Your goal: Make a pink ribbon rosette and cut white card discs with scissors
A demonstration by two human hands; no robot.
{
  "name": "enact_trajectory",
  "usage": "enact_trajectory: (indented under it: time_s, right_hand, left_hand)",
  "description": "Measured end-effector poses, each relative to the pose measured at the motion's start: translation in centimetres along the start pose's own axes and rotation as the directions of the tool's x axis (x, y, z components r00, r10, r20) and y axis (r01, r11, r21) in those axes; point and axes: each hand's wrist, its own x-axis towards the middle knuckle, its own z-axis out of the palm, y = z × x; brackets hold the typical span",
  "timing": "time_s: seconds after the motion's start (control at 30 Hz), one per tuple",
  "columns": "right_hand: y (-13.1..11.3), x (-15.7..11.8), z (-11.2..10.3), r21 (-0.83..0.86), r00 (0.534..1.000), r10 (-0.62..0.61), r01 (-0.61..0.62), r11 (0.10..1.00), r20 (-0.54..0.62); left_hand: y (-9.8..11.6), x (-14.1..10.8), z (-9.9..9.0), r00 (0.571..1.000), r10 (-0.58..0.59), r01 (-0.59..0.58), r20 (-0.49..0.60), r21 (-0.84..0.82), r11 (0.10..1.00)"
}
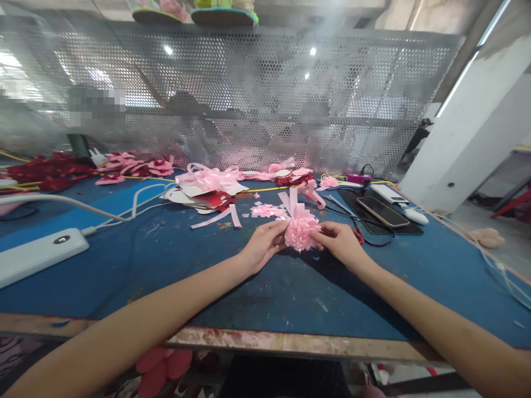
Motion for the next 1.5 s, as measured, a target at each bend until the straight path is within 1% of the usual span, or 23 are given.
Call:
enact_trajectory:
  time_s: [0.13,0.33,0.43,0.5,0.57,0.63,0.67,0.7,0.73,0.8,0.9,1.0,1.07,1.27,1.4,1.5]
  right_hand:
    - [0.0,0.0,0.1,0.008,1.000,0.014,-0.014,1.000,-0.010]
    - [-1.0,-0.6,0.4,-0.019,0.999,0.019,-0.019,1.000,0.030]
    - [-1.0,-0.6,0.6,0.046,0.999,0.037,-0.039,0.998,0.040]
    - [-0.7,-0.4,0.6,0.108,0.998,0.058,-0.059,0.992,0.013]
    - [-0.2,0.0,0.5,0.142,0.997,0.071,-0.066,0.988,-0.032]
    - [0.2,0.3,0.2,0.141,0.995,0.068,-0.057,0.988,-0.072]
    - [0.2,0.4,0.0,0.136,0.994,0.064,-0.052,0.989,-0.089]
    - [0.2,0.5,-0.2,0.129,0.993,0.061,-0.047,0.990,-0.104]
    - [0.1,0.6,-0.4,0.123,0.991,0.059,-0.045,0.991,-0.119]
    - [-0.1,0.7,-0.8,0.110,0.988,0.058,-0.042,0.993,-0.145]
    - [-0.2,0.8,-1.2,0.084,0.983,0.053,-0.039,0.996,-0.175]
    - [0.0,1.0,-1.4,0.061,0.982,0.046,-0.035,0.998,-0.184]
    - [0.2,1.0,-1.4,0.049,0.983,0.038,-0.030,0.998,-0.181]
    - [0.3,1.0,-1.4,0.024,0.986,0.017,-0.013,1.000,-0.166]
    - [0.5,1.0,-1.4,0.002,0.988,0.003,-0.003,1.000,-0.152]
    - [0.5,0.9,-1.3,-0.018,0.989,-0.008,0.006,1.000,-0.147]
  left_hand:
    - [-0.1,0.0,0.1,0.998,0.054,-0.056,0.018,0.081,0.995]
    - [-0.1,-0.2,0.4,0.995,0.099,-0.095,-0.029,0.121,0.988]
    - [-0.1,-0.1,0.3,0.988,0.141,-0.129,-0.064,0.156,0.979]
    - [-0.1,0.3,0.0,0.975,0.194,-0.170,-0.104,0.205,0.964]
    - [0.0,0.9,-0.6,0.939,0.317,-0.256,-0.132,0.345,0.903]
    - [0.3,1.6,-1.5,0.877,0.468,-0.348,-0.112,0.525,0.777]
    - [0.5,1.9,-2.0,0.851,0.517,-0.375,-0.095,0.581,0.723]
    - [0.8,2.2,-2.4,0.832,0.550,-0.392,-0.080,0.617,0.682]
    - [1.0,2.4,-2.8,0.821,0.566,-0.401,-0.068,0.638,0.657]
    - [1.4,2.7,-3.3,0.813,0.580,-0.407,-0.050,0.664,0.627]
    - [1.6,2.7,-3.4,0.814,0.580,-0.411,-0.010,0.697,0.588]
    - [1.6,2.3,-3.1,0.826,0.563,-0.414,0.037,0.718,0.560]
    - [1.6,2.1,-2.8,0.837,0.545,-0.410,0.054,0.721,0.558]
    - [1.5,2.4,-2.8,0.876,0.482,-0.375,0.020,0.657,0.654]
    - [1.3,2.8,-3.1,0.888,0.459,-0.348,-0.028,0.611,0.711]
    - [1.2,2.7,-3.0,0.895,0.444,-0.340,-0.033,0.593,0.730]
